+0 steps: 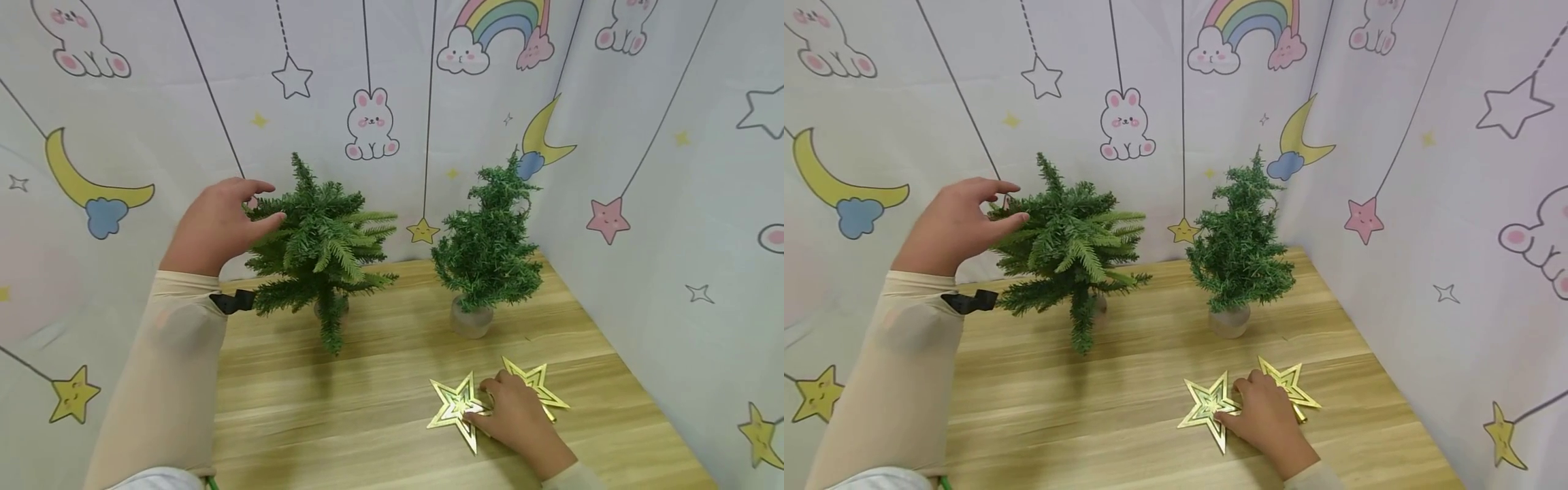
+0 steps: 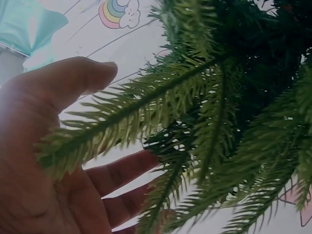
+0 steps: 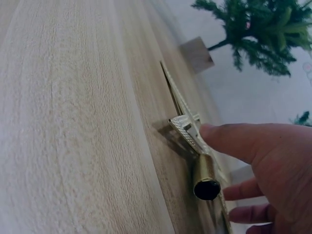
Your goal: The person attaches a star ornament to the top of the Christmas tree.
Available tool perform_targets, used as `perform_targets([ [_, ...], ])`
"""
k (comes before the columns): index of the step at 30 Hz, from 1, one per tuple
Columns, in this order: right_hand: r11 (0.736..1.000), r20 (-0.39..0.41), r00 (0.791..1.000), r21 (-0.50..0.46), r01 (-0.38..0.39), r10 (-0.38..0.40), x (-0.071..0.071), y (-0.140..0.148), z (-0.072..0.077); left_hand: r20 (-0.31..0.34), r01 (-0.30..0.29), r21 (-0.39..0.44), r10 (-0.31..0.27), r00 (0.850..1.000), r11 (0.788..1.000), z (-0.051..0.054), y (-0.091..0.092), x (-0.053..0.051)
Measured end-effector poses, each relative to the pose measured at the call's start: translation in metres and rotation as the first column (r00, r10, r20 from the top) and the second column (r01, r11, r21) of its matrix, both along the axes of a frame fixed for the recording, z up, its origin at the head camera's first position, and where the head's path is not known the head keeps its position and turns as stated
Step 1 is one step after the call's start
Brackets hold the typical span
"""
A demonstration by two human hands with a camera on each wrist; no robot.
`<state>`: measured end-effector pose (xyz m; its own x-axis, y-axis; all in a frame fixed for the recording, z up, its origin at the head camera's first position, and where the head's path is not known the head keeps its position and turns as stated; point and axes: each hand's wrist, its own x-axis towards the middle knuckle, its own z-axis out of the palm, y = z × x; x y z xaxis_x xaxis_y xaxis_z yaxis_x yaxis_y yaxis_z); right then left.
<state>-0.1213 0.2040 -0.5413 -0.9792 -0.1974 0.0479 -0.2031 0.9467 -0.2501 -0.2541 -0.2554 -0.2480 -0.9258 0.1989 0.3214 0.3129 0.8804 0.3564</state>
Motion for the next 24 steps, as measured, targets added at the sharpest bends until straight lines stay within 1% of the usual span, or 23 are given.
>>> perform_targets([
  [3, 1.0, 0.017, 1.0, 0.01, 0.004, -0.004, -0.001, -0.001, -0.001, 0.041, -0.011, -0.008, 0.012, 0.999, 1.0, -0.003, -0.002, -0.003],
  [7, 0.999, 0.042, 0.999, 0.013, 0.032, -0.033, 0.0, -0.002, -0.001, 0.068, -0.018, -0.03, 0.02, 0.997, 0.999, -0.006, -0.003, -0.004],
  [9, 0.999, 0.06, 0.997, -0.002, 0.052, -0.052, 0.0, -0.002, -0.001, 0.083, -0.019, -0.037, 0.022, 0.996, 0.999, -0.007, -0.003, -0.004],
  [14, 0.991, 0.119, 0.988, -0.075, 0.106, -0.097, 0.001, -0.004, 0.0, 0.121, -0.027, -0.039, 0.031, 0.992, 0.999, -0.009, -0.004, -0.005],
  [19, 0.985, 0.172, 0.978, -0.106, 0.138, -0.119, 0.0, -0.006, 0.006, 0.129, -0.026, -0.046, 0.032, 0.991, 0.999, -0.011, -0.004, -0.005],
  [24, 0.981, 0.198, 0.973, -0.132, 0.143, -0.115, 0.001, -0.009, 0.012, 0.121, -0.022, -0.046, 0.028, 0.992, 0.999, -0.013, -0.004, -0.005],
])
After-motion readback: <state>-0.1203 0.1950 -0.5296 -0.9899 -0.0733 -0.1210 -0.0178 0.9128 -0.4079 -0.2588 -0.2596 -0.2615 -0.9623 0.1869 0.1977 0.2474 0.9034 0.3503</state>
